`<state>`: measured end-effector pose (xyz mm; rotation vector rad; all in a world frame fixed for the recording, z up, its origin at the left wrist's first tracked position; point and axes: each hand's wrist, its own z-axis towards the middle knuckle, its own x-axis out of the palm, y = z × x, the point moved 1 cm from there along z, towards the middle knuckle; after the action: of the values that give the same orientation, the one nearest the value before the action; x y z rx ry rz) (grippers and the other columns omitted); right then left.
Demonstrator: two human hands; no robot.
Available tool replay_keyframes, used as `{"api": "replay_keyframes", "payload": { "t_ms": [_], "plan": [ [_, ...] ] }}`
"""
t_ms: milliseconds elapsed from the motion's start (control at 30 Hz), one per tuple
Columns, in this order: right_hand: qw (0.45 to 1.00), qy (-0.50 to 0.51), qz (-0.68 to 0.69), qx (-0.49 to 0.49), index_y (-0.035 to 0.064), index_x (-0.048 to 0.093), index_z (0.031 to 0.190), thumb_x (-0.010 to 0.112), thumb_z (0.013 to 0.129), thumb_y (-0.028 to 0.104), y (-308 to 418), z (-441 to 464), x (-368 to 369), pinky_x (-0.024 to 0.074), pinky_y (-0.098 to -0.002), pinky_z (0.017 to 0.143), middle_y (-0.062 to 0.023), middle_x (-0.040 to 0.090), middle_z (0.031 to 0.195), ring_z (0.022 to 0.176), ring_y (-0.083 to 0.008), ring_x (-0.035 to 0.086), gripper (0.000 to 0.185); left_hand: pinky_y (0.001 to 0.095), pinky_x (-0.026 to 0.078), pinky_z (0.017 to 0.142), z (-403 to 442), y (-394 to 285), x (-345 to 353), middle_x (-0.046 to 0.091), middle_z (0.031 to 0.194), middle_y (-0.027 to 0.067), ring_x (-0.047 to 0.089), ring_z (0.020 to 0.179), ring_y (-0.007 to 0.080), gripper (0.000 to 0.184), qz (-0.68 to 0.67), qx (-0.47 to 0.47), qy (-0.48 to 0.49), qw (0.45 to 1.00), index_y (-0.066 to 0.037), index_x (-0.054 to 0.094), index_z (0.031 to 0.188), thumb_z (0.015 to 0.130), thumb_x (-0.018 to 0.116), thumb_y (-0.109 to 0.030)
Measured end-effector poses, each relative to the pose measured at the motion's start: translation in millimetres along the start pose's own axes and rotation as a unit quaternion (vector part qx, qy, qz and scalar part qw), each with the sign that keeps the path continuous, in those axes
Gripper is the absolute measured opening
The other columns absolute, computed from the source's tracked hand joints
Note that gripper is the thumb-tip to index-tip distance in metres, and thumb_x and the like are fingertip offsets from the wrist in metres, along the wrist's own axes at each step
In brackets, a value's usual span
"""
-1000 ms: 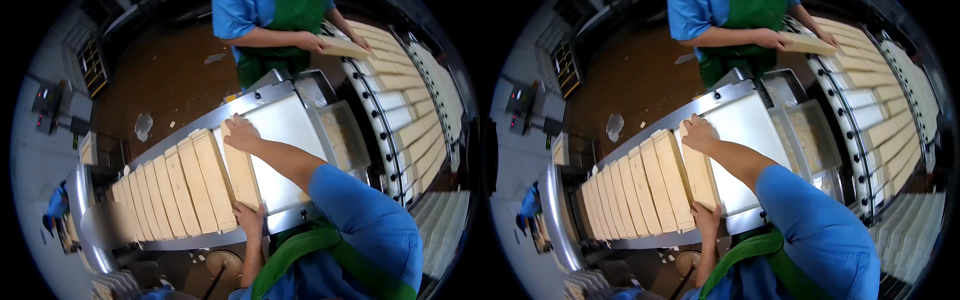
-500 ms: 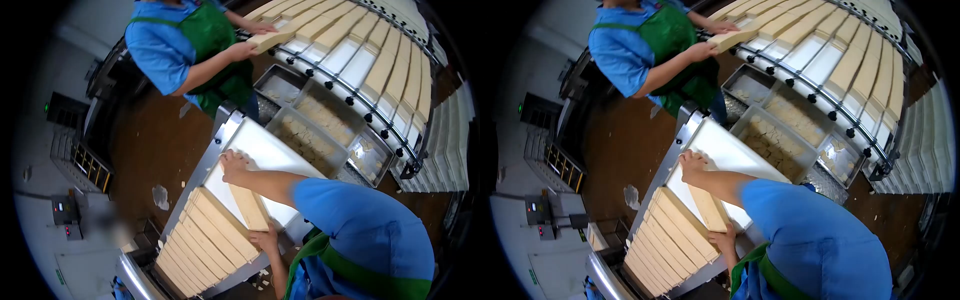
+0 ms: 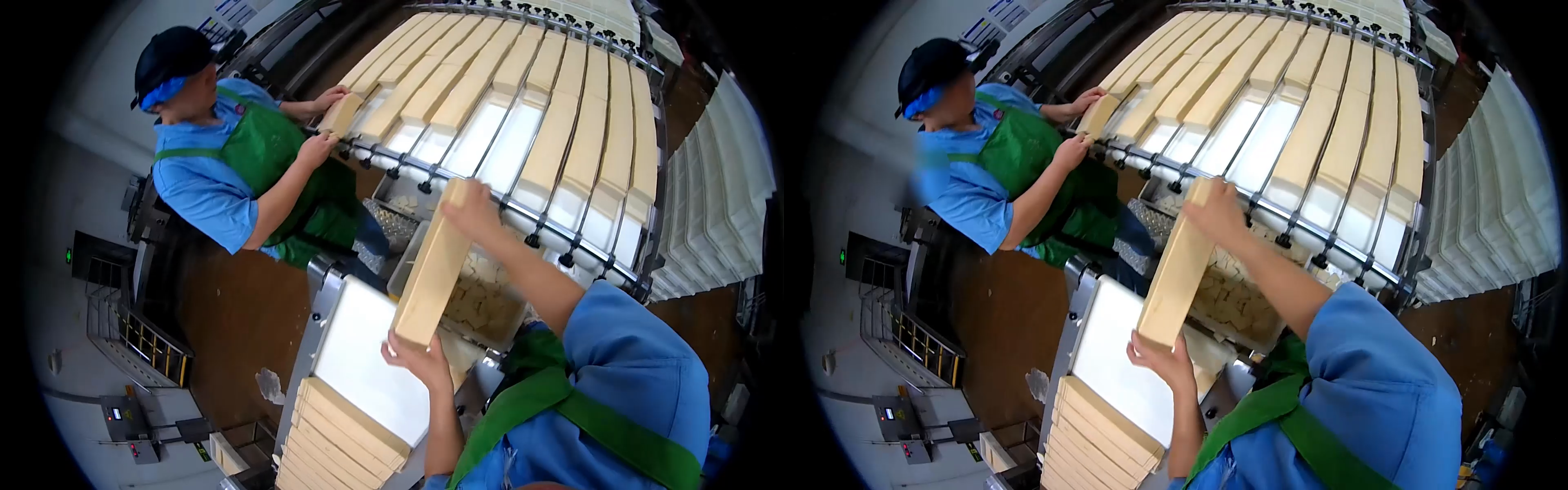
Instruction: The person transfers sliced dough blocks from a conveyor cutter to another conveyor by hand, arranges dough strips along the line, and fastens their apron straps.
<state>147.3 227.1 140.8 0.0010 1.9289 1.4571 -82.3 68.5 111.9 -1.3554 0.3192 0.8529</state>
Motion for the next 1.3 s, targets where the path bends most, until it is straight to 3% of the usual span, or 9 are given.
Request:
{"api": "replay_keyframes", "payload": {
  "t_ms": [133, 233, 333, 600, 1067, 1133, 1200, 1233, 1300],
  "plan": [
    [0.991, -0.052, -0.108, 0.059, -0.0007, 0.043, 0.128, 0.053, 0.079, 0.052, -21.7, 81.7, -81.6, 0.0413, -0.0518, 0.093, -0.0219, 0.050, 0.122, 0.112, -0.0409, 0.052, 0.072, 0.0414, 0.032, 0.105, 45.8, -63.6, 48.3, 0.032, 0.138, 0.0218, 0.034, 0.127, 0.0358, 0.078, -0.028, 0.158, 0.037, 0.986, 0.000, 0.028, 0.140, 0.076, 0.072, -0.007],
    [0.947, 0.059, -0.313, 0.044, -0.0001, 0.050, 0.126, 0.042, 0.086, 0.050, -54.6, 153.3, -118.6, 0.0277, -0.0557, 0.102, -0.0200, 0.053, 0.127, 0.123, -0.0381, 0.042, 0.065, 0.0398, 0.039, 0.100, 68.8, -102.2, 81.5, 0.035, 0.136, 0.0194, 0.045, 0.118, 0.0314, 0.075, -0.187, 0.103, 0.145, 0.966, -0.001, 0.029, 0.141, 0.079, 0.071, -0.007],
    [0.939, 0.027, -0.342, 0.036, 0.0002, 0.053, 0.124, 0.032, 0.090, 0.046, -84.1, 217.2, -128.0, 0.0196, -0.0560, 0.103, -0.0186, 0.053, 0.129, 0.126, -0.0357, 0.037, 0.062, 0.0365, 0.045, 0.096, 84.3, -115.8, 113.4, 0.037, 0.134, 0.0184, 0.046, 0.119, 0.0307, 0.068, -0.134, 0.141, 0.222, 0.955, -0.005, 0.034, 0.139, 0.082, 0.070, -0.007],
    [0.936, 0.060, -0.340, 0.064, -0.0030, 0.052, 0.127, 0.025, 0.091, 0.050, -101.0, 301.2, -162.6, 0.0233, -0.0485, 0.104, -0.0216, 0.054, 0.129, 0.126, -0.0390, 0.040, 0.069, 0.0350, 0.047, 0.095, 93.3, -146.3, 184.2, 0.032, 0.135, 0.0198, 0.046, 0.119, 0.0309, 0.067, -0.176, 0.114, 0.273, 0.939, -0.004, 0.031, 0.141, 0.083, 0.064, -0.001],
    [0.927, -0.024, -0.375, -0.010, -0.0037, 0.051, 0.125, 0.040, 0.090, 0.040, -111.4, 319.2, -180.7, 0.0243, -0.0494, 0.104, -0.0236, 0.043, 0.136, 0.127, -0.0365, 0.039, 0.057, 0.0374, 0.044, 0.096, 101.8, -163.8, 224.3, 0.035, 0.131, 0.0203, 0.048, 0.113, 0.0320, 0.072, -0.097, 0.114, 0.262, 0.953, -0.005, 0.026, 0.144, 0.084, 0.065, -0.006],
    [0.938, 0.028, -0.345, 0.012, -0.0036, 0.051, 0.124, 0.042, 0.089, 0.038, -105.2, 314.8, -180.7, 0.0256, -0.0494, 0.103, -0.0226, 0.044, 0.135, 0.127, -0.0354, 0.039, 0.055, 0.0312, 0.044, 0.094, 103.6, -155.5, 238.7, 0.040, 0.130, 0.0172, 0.052, 0.112, 0.0252, 0.065, -0.114, 0.115, 0.249, 0.955, -0.003, 0.030, 0.142, 0.086, 0.062, -0.002],
    [0.910, -0.090, -0.405, -0.015, -0.0001, 0.051, 0.125, 0.046, 0.089, 0.034, -101.3, 301.4, -177.0, 0.0239, -0.0445, 0.102, -0.0196, 0.048, 0.131, 0.124, -0.0296, 0.039, 0.050, 0.0286, 0.041, 0.098, 108.9, -138.8, 259.0, 0.041, 0.136, 0.0171, 0.050, 0.116, 0.0216, 0.063, -0.221, 0.111, 0.296, 0.923, -0.001, 0.026, 0.144, 0.089, 0.056, 0.001],
    [0.918, -0.148, -0.360, -0.074, -0.0009, 0.049, 0.127, 0.050, 0.087, 0.039, -103.6, 295.0, -172.2, 0.0265, -0.0470, 0.102, -0.0207, 0.047, 0.131, 0.123, -0.0331, 0.041, 0.056, 0.0265, 0.038, 0.100, 107.4, -158.7, 248.4, 0.042, 0.139, 0.0158, 0.047, 0.120, 0.0174, 0.058, -0.293, -0.003, 0.337, 0.895, 0.002, 0.028, 0.143, 0.090, 0.051, 0.003],
    [0.914, -0.132, -0.376, -0.083, -0.0015, 0.048, 0.127, 0.052, 0.086, 0.043, -107.3, 294.3, -165.5, 0.0277, -0.0477, 0.103, -0.0217, 0.048, 0.130, 0.122, -0.0347, 0.042, 0.060, 0.0251, 0.036, 0.099, 105.2, -163.1, 248.1, 0.048, 0.136, 0.0132, 0.047, 0.119, 0.0155, 0.052, -0.256, 0.038, 0.312, 0.914, 0.000, 0.039, 0.140, 0.090, 0.051, 0.003]
  ]
}}
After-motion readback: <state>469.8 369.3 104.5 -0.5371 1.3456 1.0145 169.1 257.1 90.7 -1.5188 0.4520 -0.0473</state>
